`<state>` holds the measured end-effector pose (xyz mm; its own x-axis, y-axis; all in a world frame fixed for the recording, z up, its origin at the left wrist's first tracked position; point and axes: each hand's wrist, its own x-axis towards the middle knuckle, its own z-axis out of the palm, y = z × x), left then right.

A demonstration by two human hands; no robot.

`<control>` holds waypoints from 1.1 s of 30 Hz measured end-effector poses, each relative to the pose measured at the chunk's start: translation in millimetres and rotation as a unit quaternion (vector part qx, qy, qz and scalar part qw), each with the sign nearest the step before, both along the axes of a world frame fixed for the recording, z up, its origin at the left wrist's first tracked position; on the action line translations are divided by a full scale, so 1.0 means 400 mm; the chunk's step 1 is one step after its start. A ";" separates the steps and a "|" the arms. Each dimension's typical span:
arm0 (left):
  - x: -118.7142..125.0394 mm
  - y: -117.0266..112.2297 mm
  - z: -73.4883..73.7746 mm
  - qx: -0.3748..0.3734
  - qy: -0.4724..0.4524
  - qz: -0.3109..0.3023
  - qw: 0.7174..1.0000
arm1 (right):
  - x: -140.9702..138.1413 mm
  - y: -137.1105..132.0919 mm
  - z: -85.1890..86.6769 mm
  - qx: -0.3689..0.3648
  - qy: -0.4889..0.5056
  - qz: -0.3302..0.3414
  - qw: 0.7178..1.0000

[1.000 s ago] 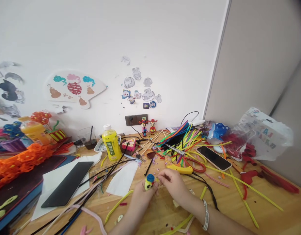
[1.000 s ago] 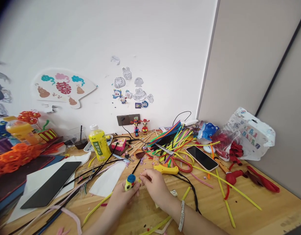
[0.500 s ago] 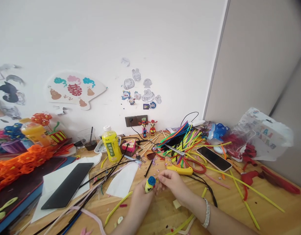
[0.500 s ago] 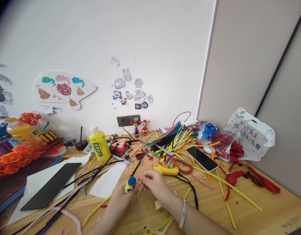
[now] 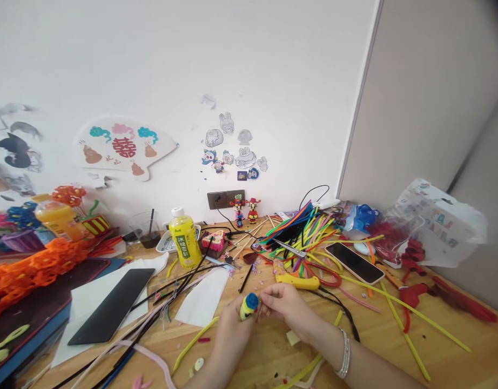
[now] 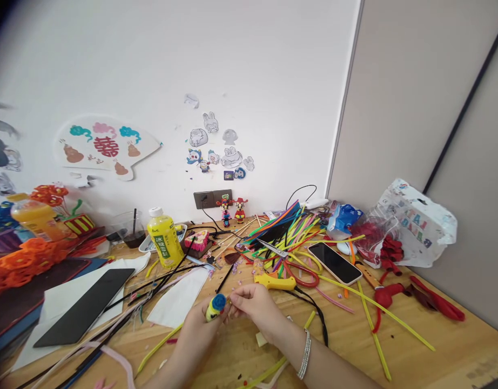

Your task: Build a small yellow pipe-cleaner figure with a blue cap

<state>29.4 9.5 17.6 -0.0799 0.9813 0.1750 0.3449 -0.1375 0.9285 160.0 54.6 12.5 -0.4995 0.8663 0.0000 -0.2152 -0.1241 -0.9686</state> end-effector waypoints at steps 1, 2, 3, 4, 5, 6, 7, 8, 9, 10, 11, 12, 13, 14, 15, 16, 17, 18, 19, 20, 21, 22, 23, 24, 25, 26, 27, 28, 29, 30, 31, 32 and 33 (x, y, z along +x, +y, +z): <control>0.000 0.000 -0.001 0.000 0.002 0.000 1.000 | -0.001 0.001 -0.001 0.001 -0.001 -0.001 1.000; -0.001 0.001 -0.001 0.000 0.004 0.001 1.000 | -0.001 0.001 -0.003 0.002 -0.002 -0.002 1.000; -0.001 0.001 -0.002 0.001 0.007 0.002 1.000 | -0.002 0.002 -0.005 0.003 -0.003 -0.004 1.000; -0.001 0.001 -0.003 0.001 0.009 0.004 1.000 | -0.002 0.002 -0.007 0.005 -0.004 -0.007 1.000; -0.001 0.002 -0.004 0.001 0.010 0.004 1.000 | -0.003 0.003 -0.009 0.008 -0.006 -0.009 1.000; -0.001 0.002 -0.004 0.001 0.011 0.004 1.000 | -0.003 0.003 -0.010 0.011 -0.008 -0.010 1.000; -0.001 0.003 -0.005 0.002 0.012 0.003 1.000 | -0.003 0.004 -0.011 0.014 -0.010 -0.012 1.000; -0.001 0.003 -0.005 0.002 0.012 0.002 1.000 | -0.004 0.004 -0.011 0.017 -0.012 -0.013 1.000; -0.001 0.004 -0.005 0.002 0.013 0.001 1.000 | -0.005 0.005 -0.012 0.020 -0.014 -0.014 1.000; -0.001 0.004 -0.006 0.003 0.014 0.000 1.000 | -0.005 0.005 -0.012 0.022 -0.016 -0.014 1.000; -0.001 0.005 -0.006 0.003 0.014 0.000 1.000 | -0.006 0.005 -0.012 0.024 -0.017 -0.015 0.999; -0.002 0.005 -0.007 0.003 0.015 0.000 1.000 | -0.007 0.006 -0.012 0.027 -0.019 -0.016 0.999; -0.002 0.005 -0.007 0.002 0.015 -0.001 1.000 | -0.008 0.006 -0.012 0.030 -0.021 -0.016 0.999; -0.003 0.005 -0.008 0.001 0.015 -0.001 1.000 | -0.008 0.006 -0.012 0.033 -0.024 -0.017 0.999; -0.003 0.004 -0.008 0.001 0.015 -0.001 1.000 | -0.009 0.006 -0.013 0.037 -0.027 -0.018 0.999; -0.003 0.003 -0.007 0.000 0.015 0.000 1.000 | -0.010 0.006 -0.014 0.042 -0.030 -0.019 0.998; -0.003 0.002 -0.006 0.000 0.015 0.000 1.000 | -0.010 0.006 -0.015 0.047 -0.033 -0.021 0.998; -0.003 0.002 -0.005 -0.001 0.015 0.001 1.000 | -0.011 0.006 -0.017 0.051 -0.036 -0.022 0.998; -0.002 0.001 -0.003 -0.001 0.015 0.002 1.000 | -0.011 0.007 -0.019 0.056 -0.038 -0.023 0.997; -0.001 0.000 0.000 0.000 0.015 0.002 1.000 | -0.012 0.007 -0.021 0.061 -0.040 -0.024 0.997; 0.000 0.000 0.002 0.000 0.016 0.001 1.000 | -0.012 0.008 -0.022 0.065 -0.041 -0.024 0.997; 0.000 -0.001 0.004 0.001 0.017 0.001 1.000 | -0.012 0.008 -0.023 0.068 -0.042 -0.023 0.997; 0.001 -0.001 0.005 0.001 0.017 0.000 1.000 | -0.013 0.009 -0.023 0.071 -0.043 -0.022 0.996; 0.001 -0.001 0.005 0.000 0.017 -0.001 1.000 | -0.013 0.009 -0.023 0.073 -0.043 -0.022 0.996; 0.001 -0.001 0.005 0.000 0.018 -0.002 1.000 | -0.013 0.009 -0.022 0.074 -0.044 -0.022 0.996; 0.000 0.000 0.004 -0.002 0.019 -0.002 1.000 | -0.013 0.008 -0.021 0.075 -0.044 -0.023 0.996; -0.001 0.000 0.003 -0.004 0.020 -0.002 1.000 | -0.013 0.008 -0.020 0.077 -0.045 -0.023 0.996; -0.002 0.001 0.001 -0.007 0.020 -0.002 1.000 | -0.013 0.007 -0.019 0.079 -0.045 -0.025 0.996; -0.003 0.001 0.000 -0.011 0.021 -0.002 1.000 | -0.014 0.007 -0.019 0.081 -0.046 -0.028 0.995; -0.004 0.002 -0.002 -0.014 0.022 -0.001 1.000 | -0.014 0.008 -0.019 0.083 -0.048 -0.031 0.995; -0.005 0.003 -0.003 -0.018 0.021 -0.001 1.000 | -0.014 0.008 -0.019 0.086 -0.049 -0.036 0.994; -0.006 0.004 -0.004 -0.020 0.021 0.001 1.000 | -0.014 0.009 -0.019 0.089 -0.050 -0.041 0.994; -0.007 0.005 -0.004 -0.024 0.021 0.005 0.999 | -0.014 0.011 -0.019 0.092 -0.052 -0.046 0.993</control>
